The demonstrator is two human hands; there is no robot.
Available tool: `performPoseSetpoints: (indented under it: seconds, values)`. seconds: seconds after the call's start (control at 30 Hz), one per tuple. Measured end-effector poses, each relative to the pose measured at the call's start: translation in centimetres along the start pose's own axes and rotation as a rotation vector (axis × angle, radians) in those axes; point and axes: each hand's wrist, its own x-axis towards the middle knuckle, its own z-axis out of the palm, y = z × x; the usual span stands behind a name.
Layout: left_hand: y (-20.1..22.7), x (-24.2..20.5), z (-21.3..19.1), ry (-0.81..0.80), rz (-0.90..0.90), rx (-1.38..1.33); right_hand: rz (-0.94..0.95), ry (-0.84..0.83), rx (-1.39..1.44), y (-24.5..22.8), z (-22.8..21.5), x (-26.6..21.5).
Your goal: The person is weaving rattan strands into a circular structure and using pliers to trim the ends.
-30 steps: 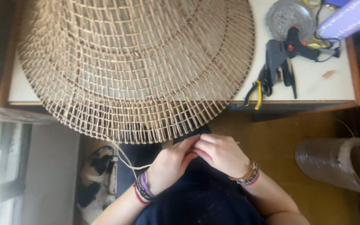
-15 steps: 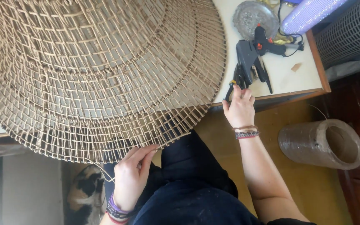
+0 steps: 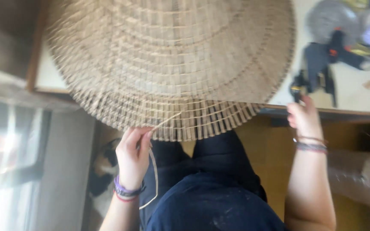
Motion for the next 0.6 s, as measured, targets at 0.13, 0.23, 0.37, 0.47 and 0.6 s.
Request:
performPoseSetpoints:
  seconds: [0.13, 0.23, 0.37, 0.47, 0.6]
  values:
    - [-2.8, -0.3, -3.3, 0.131, -0.015, 0.078, 0.114, -0.331, 0.655, -4.0, 3.6, -6.4]
    - [-4.8, -0.7, -5.5, 0.117, -0.014, 0.107, 0.133, -0.523, 0.811, -4.9, 8.2, -10.1]
    - [-8.1, -1.0, -6.6, 0.116, 0.018, 0.184, 0.158, -0.905, 0.537, -4.3, 14.0, -13.7]
    - [-11.5, -1.0, -6.6, 0.143, 0.104, 0.288, 0.180, -1.019, 0.364, -4.6, 18.3, -17.4]
    - [-13.4, -0.2, -5.8, 0.113, 0.262, 0.456, 0.229, -1.178, 0.328, -3.3, 22.4, -20.0]
